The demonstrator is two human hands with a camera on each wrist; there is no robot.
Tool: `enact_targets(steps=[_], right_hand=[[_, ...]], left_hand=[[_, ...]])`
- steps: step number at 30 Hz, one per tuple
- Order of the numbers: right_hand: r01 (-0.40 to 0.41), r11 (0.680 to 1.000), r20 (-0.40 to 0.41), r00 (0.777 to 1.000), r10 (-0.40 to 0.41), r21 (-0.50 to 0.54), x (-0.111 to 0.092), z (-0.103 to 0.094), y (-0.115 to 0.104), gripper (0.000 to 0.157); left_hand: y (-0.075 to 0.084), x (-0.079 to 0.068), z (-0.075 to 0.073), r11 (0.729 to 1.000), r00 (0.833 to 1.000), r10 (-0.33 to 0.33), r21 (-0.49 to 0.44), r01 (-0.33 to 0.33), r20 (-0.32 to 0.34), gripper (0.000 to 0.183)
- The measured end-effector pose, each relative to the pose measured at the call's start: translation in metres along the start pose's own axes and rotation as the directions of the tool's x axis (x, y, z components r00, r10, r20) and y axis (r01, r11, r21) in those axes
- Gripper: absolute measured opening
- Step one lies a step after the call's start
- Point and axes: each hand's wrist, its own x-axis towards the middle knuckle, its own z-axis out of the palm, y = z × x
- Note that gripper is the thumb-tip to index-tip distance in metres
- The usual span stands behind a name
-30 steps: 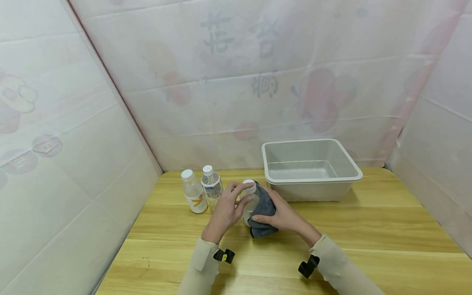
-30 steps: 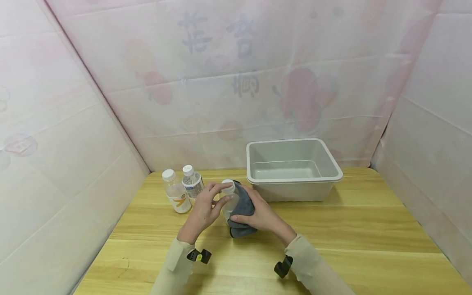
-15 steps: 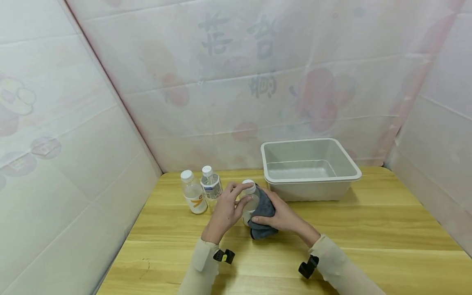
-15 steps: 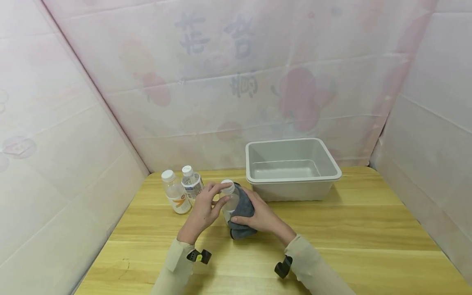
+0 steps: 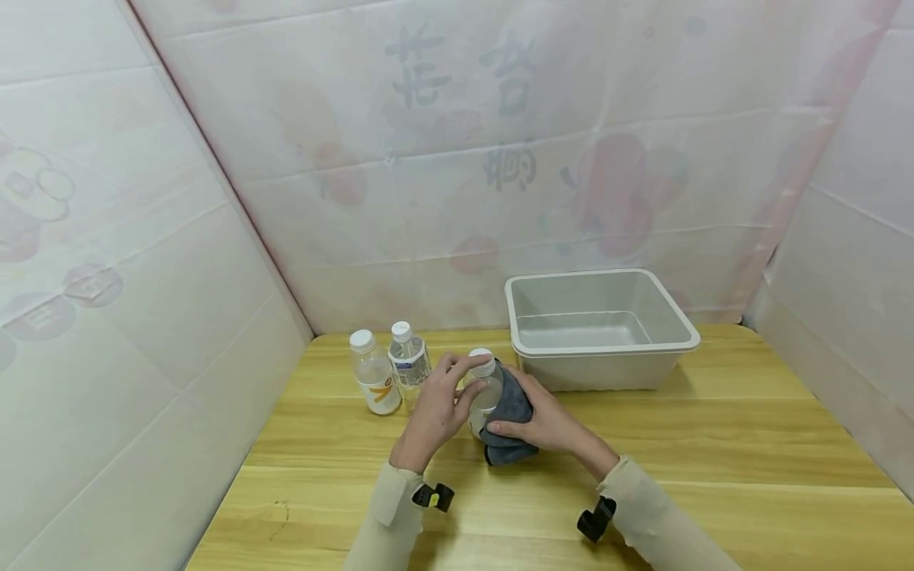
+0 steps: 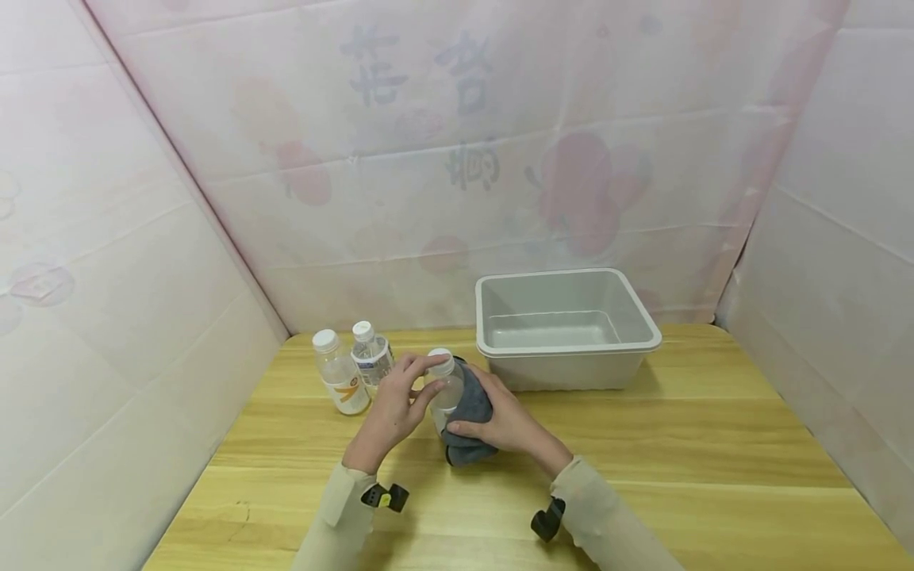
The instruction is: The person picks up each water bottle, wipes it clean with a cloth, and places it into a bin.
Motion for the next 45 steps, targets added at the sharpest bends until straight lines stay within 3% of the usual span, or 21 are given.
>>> enact_targets(steps=[7,45], right_hand=[[-0.011,1.000,-0.011,1.000,0.011,-0.010,0.000,0.002,0.004,0.098],[-0.065,0.998,0.046,0.997,0.066,-0.027,-0.003,0.012,0.016,0.099]], left_hand=[[0.000,0.002,0.000,1.000,1.000,0.025,0.005,-0.025,-0.019,0.036],[-0.001,-0.001,0.000,1.000,1.000,-0.016,-0.005,0.016,0.001,0.036]])
